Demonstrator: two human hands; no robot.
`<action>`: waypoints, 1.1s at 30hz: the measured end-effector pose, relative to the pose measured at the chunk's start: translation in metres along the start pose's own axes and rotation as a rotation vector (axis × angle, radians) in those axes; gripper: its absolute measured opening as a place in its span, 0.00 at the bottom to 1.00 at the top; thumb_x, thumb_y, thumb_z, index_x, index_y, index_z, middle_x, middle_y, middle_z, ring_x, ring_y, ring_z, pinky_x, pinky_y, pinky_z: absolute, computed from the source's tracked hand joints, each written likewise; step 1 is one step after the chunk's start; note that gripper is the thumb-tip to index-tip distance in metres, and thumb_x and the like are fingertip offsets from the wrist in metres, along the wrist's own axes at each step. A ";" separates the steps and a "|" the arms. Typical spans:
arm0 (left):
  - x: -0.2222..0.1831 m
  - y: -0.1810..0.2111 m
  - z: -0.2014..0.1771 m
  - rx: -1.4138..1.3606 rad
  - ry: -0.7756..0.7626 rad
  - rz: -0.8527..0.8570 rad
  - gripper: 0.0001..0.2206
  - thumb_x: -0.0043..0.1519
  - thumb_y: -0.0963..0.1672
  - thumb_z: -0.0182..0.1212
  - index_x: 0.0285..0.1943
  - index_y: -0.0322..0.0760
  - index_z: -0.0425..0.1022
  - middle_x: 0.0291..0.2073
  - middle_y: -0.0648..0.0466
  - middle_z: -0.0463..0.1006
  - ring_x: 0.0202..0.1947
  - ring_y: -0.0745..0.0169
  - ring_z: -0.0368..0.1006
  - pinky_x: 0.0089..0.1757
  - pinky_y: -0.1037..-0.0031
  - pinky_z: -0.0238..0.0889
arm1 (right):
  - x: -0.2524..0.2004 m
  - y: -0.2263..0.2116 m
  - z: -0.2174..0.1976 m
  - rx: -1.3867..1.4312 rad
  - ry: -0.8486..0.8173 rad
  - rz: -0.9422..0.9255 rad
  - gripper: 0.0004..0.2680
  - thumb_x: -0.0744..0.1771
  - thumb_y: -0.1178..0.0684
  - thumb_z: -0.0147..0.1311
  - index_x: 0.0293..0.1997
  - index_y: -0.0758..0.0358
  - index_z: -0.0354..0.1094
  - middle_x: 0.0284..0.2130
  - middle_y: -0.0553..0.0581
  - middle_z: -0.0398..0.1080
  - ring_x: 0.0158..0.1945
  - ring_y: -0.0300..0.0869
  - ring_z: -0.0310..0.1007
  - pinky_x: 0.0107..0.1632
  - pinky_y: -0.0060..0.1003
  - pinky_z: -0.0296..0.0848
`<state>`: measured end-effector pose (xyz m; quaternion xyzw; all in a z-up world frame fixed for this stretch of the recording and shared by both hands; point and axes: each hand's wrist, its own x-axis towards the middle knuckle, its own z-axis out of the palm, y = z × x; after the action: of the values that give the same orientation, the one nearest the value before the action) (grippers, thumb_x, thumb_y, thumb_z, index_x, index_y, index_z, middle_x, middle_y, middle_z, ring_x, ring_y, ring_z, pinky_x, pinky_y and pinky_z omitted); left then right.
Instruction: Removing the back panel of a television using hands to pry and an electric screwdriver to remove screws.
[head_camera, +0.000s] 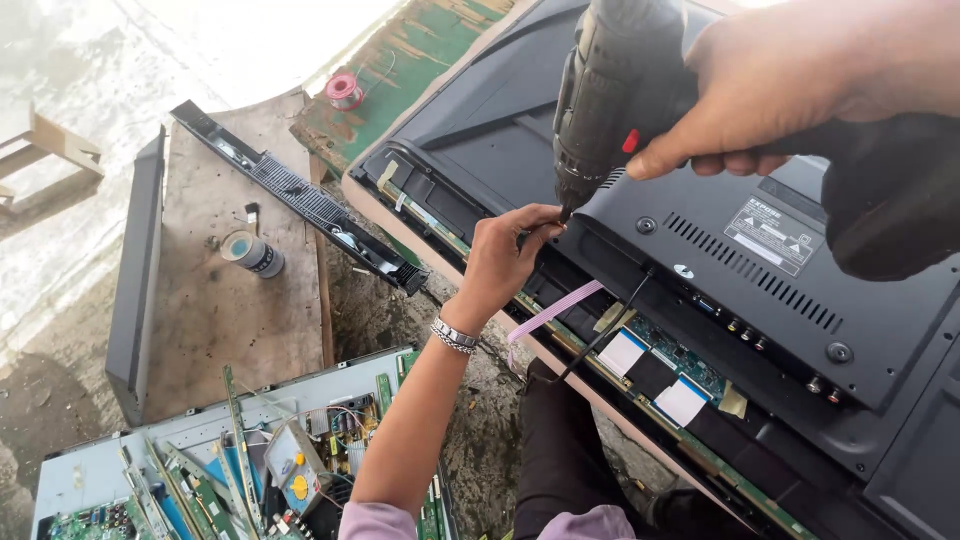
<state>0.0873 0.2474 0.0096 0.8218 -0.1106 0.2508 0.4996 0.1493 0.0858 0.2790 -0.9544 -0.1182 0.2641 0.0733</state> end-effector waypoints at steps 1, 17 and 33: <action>-0.001 -0.002 0.001 0.001 0.009 0.027 0.09 0.63 0.36 0.64 0.51 0.34 0.78 0.41 0.50 0.85 0.43 0.61 0.84 0.49 0.74 0.79 | -0.001 -0.002 0.000 -0.013 -0.001 0.021 0.19 0.63 0.43 0.69 0.29 0.75 0.71 0.23 0.66 0.71 0.23 0.52 0.66 0.31 0.42 0.68; -0.007 -0.015 0.004 0.092 0.023 0.056 0.07 0.62 0.35 0.64 0.48 0.30 0.79 0.41 0.48 0.84 0.46 0.54 0.79 0.50 0.69 0.77 | -0.006 -0.012 0.009 -0.049 -0.078 -0.036 0.13 0.64 0.47 0.64 0.31 0.71 0.72 0.24 0.64 0.71 0.23 0.51 0.63 0.31 0.43 0.66; -0.019 -0.016 -0.007 0.118 -0.028 0.122 0.15 0.67 0.38 0.60 0.63 0.35 0.69 0.46 0.51 0.84 0.55 0.53 0.78 0.56 0.61 0.74 | -0.020 -0.016 0.023 -0.084 -0.158 0.022 0.08 0.62 0.56 0.52 0.24 0.72 0.66 0.17 0.65 0.66 0.21 0.49 0.60 0.31 0.41 0.62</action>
<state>0.0761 0.2597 -0.0103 0.8450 -0.1524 0.2753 0.4324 0.1178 0.0981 0.2723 -0.9341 -0.1242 0.3341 0.0209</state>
